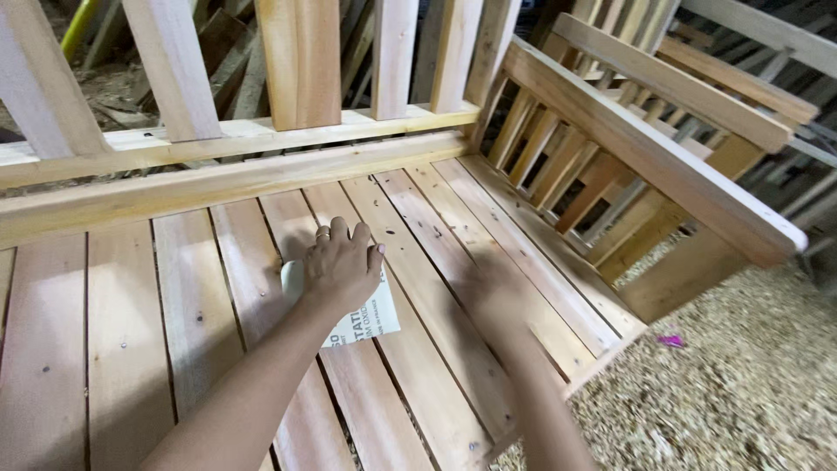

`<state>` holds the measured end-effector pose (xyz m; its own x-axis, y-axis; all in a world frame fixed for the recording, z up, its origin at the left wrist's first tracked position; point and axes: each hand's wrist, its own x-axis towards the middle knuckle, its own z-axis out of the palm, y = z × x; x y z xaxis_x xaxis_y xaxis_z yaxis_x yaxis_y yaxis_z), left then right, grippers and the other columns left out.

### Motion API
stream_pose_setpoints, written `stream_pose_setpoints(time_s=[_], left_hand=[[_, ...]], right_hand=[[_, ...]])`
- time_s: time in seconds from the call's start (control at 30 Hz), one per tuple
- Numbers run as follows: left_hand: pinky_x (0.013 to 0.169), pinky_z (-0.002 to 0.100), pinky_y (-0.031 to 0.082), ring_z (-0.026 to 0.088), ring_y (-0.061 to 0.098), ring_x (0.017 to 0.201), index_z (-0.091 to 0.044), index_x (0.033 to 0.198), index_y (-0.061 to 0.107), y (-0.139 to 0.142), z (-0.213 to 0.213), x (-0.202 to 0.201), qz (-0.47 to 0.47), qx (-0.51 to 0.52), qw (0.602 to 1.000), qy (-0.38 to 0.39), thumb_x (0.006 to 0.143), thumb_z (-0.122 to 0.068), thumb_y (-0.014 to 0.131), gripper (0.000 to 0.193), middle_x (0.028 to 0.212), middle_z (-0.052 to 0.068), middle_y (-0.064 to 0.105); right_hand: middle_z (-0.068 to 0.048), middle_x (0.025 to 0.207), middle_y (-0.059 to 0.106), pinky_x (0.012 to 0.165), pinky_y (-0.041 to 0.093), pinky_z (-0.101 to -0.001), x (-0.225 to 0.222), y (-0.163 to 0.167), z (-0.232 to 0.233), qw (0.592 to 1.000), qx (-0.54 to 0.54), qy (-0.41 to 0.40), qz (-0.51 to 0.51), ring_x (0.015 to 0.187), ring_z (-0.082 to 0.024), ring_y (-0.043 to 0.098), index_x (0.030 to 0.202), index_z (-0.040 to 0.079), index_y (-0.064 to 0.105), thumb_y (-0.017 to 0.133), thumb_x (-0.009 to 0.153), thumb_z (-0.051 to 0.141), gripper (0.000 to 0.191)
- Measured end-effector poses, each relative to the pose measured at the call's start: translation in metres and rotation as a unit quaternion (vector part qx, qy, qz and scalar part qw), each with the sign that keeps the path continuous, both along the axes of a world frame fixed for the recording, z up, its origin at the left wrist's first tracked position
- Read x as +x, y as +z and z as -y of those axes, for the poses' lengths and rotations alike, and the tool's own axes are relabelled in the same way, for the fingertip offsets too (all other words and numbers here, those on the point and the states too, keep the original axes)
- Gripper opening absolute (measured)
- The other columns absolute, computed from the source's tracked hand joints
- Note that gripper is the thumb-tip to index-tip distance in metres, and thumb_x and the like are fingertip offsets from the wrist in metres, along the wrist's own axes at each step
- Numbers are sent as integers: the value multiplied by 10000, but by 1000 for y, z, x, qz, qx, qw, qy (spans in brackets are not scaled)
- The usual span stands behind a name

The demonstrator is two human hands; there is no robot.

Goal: The person sands the slatted seat of a wooden bench, rubbing a sanding block by hand back and forth across the planks, working section by section across the seat. Near the end they switch to a sheet of sandpaper and continue sanding the slats.

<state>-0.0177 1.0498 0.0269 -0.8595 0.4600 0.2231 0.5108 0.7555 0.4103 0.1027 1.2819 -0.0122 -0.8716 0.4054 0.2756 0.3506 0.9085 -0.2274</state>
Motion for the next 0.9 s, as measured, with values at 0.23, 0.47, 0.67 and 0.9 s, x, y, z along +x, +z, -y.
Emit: stream_pose_setpoints(time_s=[0.23, 0.47, 0.67, 0.9], left_hand=[[1078, 591, 382, 361, 493, 1245, -112, 1251, 565, -7, 10, -39, 2, -49, 998, 38, 1024, -429, 483, 399, 1251, 179, 486], [1177, 567, 251, 359, 355, 1422, -136, 1400, 471, -29, 16, -75, 9, 17, 996, 91, 961, -413, 493, 519, 1538, 171, 353], [1208, 539, 28, 332, 39, 1529, -143, 1569, 202, -31, 16, -83, 5, -91, 993, 72, 1010, -433, 350, 647, 1658, 169, 81], [1248, 536, 37, 323, 37, 1562, -201, 1562, 287, -16, 13, -75, 50, -104, 992, 61, 1012, -445, 376, 609, 1673, 142, 112]], right_hand=[[-40, 1546, 505, 1236, 268, -491, -111, 12, 46, 989, -50, 140, 17, 1399, -271, 454, 1449, 213, 538, 501, 936, 377, 540], [-215, 1537, 467, 1124, 270, -722, -151, 21, 35, 960, 164, 179, 137, 1397, -462, 470, 1427, 141, 549, 428, 1052, 384, 462], [-133, 1443, 563, 1164, 314, -577, -221, -1, 61, 977, 35, 196, -81, 1342, -335, 513, 1324, 195, 631, 595, 960, 372, 407], [-24, 1458, 588, 1231, 334, -501, -210, 46, 46, 995, -10, -28, 92, 1354, -261, 569, 1248, 286, 715, 567, 1010, 396, 302]])
